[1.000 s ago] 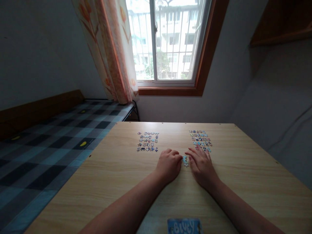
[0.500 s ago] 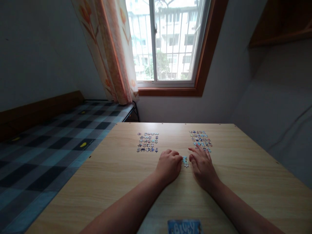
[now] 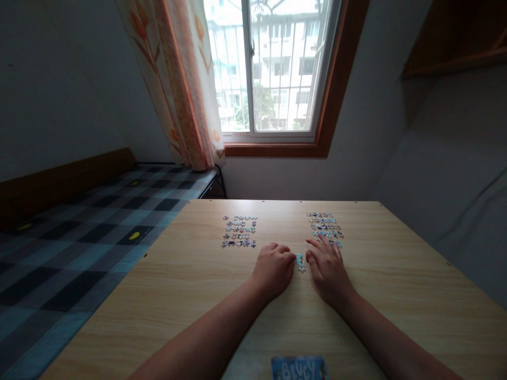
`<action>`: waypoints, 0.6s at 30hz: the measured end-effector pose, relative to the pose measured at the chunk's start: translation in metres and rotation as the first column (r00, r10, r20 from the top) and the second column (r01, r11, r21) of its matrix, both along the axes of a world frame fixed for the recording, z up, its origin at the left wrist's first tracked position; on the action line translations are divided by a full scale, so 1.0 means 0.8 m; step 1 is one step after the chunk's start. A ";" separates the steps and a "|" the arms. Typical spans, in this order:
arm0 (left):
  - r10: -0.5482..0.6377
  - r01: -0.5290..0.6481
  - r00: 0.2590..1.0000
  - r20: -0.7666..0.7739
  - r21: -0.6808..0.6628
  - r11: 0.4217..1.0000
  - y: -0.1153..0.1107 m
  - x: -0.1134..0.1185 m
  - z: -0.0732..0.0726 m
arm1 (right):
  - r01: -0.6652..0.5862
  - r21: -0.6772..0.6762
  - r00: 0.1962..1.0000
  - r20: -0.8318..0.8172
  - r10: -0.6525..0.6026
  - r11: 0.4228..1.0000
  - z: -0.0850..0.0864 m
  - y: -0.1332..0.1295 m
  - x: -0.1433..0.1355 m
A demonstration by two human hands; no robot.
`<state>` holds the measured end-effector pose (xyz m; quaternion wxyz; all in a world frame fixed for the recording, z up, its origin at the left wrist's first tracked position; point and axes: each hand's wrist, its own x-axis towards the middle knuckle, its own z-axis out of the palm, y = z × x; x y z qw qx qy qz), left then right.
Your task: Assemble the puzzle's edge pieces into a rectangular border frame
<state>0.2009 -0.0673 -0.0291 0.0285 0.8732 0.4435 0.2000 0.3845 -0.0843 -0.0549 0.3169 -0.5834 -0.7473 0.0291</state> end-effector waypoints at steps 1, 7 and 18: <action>0.000 0.000 1.000 0.000 -0.003 1.000 0.001 0.000 0.001 | 0.011 -0.006 1.000 0.001 -0.011 1.000 0.000 0.001 0.000; 0.185 -0.199 0.973 -0.137 -0.094 0.976 0.009 -0.010 0.032 | 0.034 -0.012 0.999 -0.022 -0.034 0.999 -0.002 0.007 0.002; 0.619 -0.740 0.661 -0.424 -0.234 0.631 0.059 -0.155 0.132 | 0.019 -0.032 0.997 -0.079 -0.022 0.999 0.002 0.010 0.001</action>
